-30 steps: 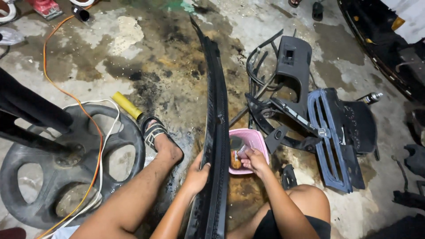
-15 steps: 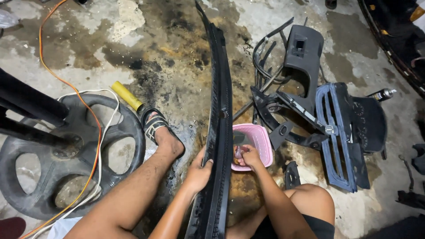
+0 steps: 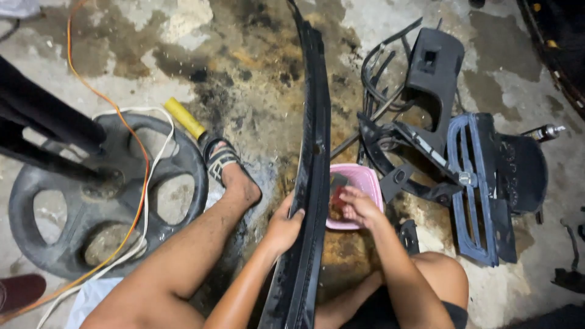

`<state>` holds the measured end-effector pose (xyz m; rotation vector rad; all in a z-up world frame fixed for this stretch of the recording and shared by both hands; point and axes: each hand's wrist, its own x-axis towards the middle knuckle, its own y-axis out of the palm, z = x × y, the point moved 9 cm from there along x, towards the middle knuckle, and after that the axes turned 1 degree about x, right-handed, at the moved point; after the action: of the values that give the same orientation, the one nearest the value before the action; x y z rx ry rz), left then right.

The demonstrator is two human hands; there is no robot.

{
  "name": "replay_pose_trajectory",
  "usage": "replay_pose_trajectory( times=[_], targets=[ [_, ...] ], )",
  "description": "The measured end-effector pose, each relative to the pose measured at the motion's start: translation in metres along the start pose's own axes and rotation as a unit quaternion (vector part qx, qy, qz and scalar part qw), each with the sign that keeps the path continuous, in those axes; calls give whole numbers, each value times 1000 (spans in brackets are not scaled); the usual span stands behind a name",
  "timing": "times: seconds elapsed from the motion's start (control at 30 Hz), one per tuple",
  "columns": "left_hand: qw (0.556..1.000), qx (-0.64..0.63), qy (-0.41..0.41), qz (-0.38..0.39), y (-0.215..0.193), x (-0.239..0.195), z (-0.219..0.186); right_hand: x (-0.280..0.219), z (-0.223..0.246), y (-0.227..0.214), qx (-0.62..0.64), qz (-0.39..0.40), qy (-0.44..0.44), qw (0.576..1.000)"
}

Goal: The person sits on the floor and sands a long black plastic car part using a sanding block. They repeatedly rub the sanding block along the surface of the part, occasionally dipping it into a pink container of water.

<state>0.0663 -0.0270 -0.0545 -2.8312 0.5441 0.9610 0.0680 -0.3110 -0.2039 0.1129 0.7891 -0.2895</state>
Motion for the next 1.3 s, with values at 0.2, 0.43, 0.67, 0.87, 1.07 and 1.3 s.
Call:
replay_pose_trajectory(
  times=[0.2,0.43,0.67,0.87,1.07,1.3],
  targets=[
    [1000,-19,3,23,-3,-12,-10,-77,61,43,-99,44,-151,983],
    [999,-37,36,-18,-2,2,2,-213,66,121,-401,86,-485,772],
    [998,-58,24,-4,8,9,14,-259,20,142,-443,226,-591,635],
    [999,-20,49,-12,5,13,17,-144,84,135,-443,69,-569,689],
    [998,-23,52,-6,2,3,9,-181,63,138,-454,81,-544,701],
    [999,26,29,1,13,4,5,-270,32,144,-460,205,-548,668]
  ],
)
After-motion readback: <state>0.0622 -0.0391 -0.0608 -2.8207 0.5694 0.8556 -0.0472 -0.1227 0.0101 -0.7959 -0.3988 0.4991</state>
